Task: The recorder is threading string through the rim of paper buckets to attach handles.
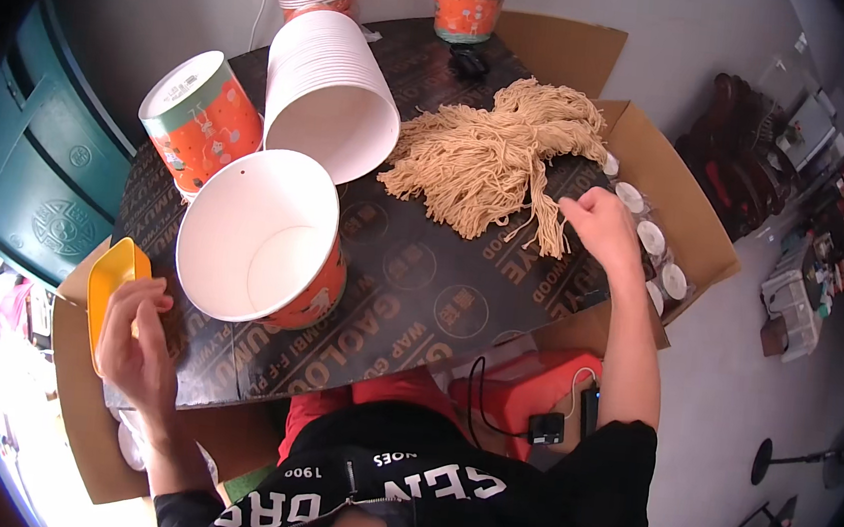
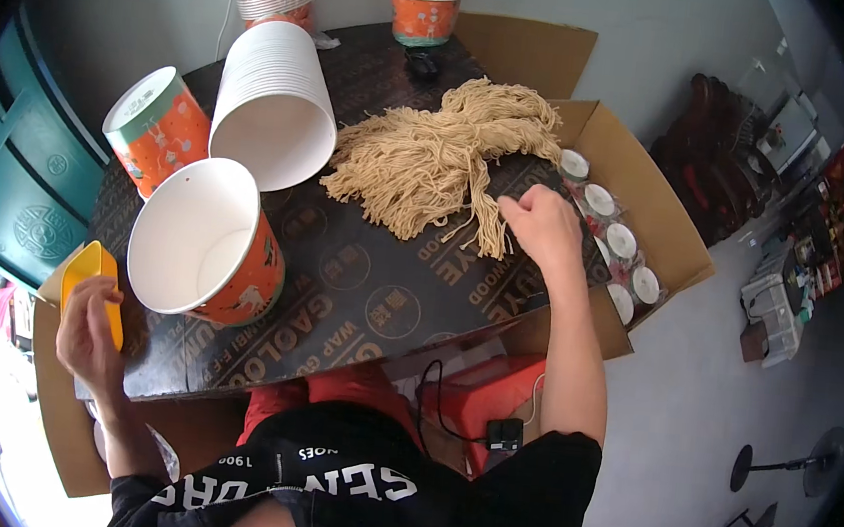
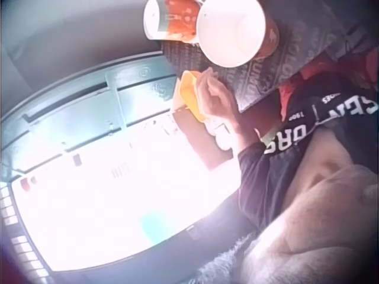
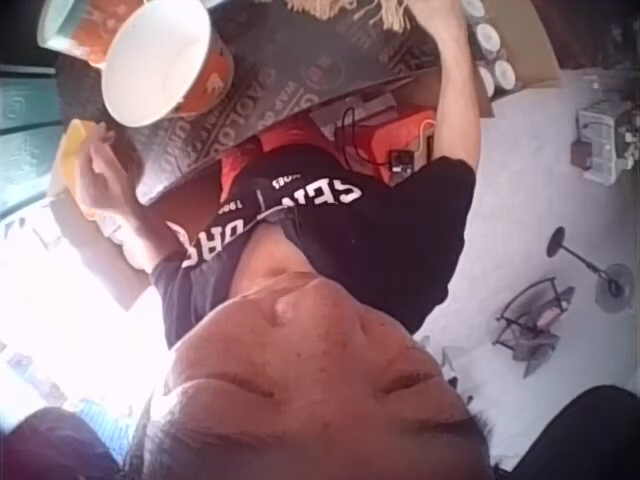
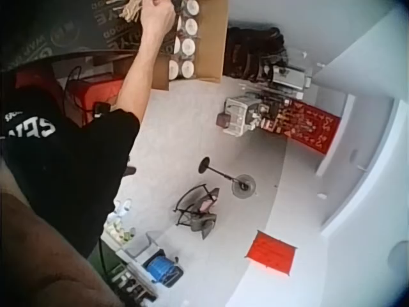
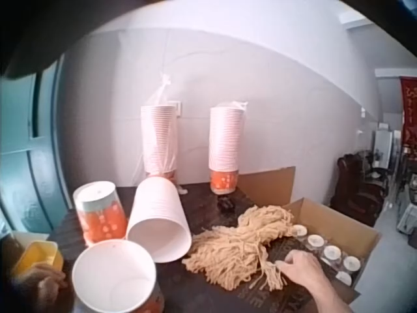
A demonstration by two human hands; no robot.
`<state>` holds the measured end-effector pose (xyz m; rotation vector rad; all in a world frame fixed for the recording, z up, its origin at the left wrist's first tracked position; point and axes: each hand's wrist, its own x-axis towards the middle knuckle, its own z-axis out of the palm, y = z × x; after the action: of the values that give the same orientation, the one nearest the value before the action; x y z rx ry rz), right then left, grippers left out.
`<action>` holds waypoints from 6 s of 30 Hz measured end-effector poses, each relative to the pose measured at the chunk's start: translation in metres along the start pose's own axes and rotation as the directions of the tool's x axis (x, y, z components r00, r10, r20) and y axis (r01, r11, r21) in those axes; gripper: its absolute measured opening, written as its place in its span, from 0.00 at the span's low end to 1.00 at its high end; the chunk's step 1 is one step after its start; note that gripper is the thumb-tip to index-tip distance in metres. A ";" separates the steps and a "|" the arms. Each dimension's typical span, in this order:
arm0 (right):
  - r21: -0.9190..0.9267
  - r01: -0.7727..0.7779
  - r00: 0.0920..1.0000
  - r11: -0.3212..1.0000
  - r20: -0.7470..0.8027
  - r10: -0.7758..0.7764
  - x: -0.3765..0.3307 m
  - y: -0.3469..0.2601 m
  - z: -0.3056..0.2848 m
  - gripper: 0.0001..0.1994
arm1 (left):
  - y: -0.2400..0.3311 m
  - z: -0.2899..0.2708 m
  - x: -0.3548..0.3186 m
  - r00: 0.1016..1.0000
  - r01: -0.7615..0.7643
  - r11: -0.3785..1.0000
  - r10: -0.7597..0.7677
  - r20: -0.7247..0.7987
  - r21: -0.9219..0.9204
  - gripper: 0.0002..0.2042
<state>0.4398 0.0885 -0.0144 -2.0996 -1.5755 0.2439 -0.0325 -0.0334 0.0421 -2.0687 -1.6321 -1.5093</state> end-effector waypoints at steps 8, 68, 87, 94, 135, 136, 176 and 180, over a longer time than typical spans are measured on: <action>0.669 -0.246 0.884 0.702 0.452 -0.122 0.004 -0.011 -0.003 0.11 | 0.076 0.025 -0.001 0.658 -0.455 0.695 0.684 0.316 -0.557 0.08; -0.200 0.718 0.682 0.666 0.014 -0.731 -0.076 0.018 -0.011 0.07 | 0.046 0.070 -0.034 0.788 -0.282 0.833 0.484 0.380 -0.476 0.06; 0.860 -0.444 0.216 0.250 0.374 -0.902 -0.205 -0.153 0.067 0.07 | 0.039 0.040 -0.041 0.916 -0.156 0.897 0.288 0.280 -0.414 0.04; 0.924 -0.379 0.671 -0.054 0.234 -0.703 -0.173 -0.165 0.068 0.14 | 0.044 0.021 -0.038 0.867 0.336 0.855 -0.117 0.484 -0.396 0.06; 0.932 0.256 0.833 0.258 -0.077 -0.549 -0.182 -0.167 0.072 0.04 | 0.039 0.008 0.004 0.827 -0.364 0.929 0.291 0.480 0.064 0.08; 0.932 0.252 0.834 0.258 -0.074 -0.546 -0.181 -0.167 0.072 0.04 | 0.044 0.007 0.005 0.825 -0.362 0.931 0.294 0.482 0.051 0.07; 0.955 0.247 0.810 0.166 -0.109 -0.576 -0.189 -0.171 0.055 0.02 | 0.064 0.023 0.023 0.775 -0.444 0.881 0.468 0.425 -0.160 0.11; 0.954 0.217 0.866 0.207 -0.090 -0.492 -0.183 -0.168 0.066 0.03 | 0.055 0.017 0.040 0.843 -0.311 0.946 0.317 0.435 -0.087 0.06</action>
<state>0.2121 -0.0296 -0.0163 -0.7008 -1.3912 1.0222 0.0183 -0.0195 0.0881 -2.6758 -1.2921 -0.9906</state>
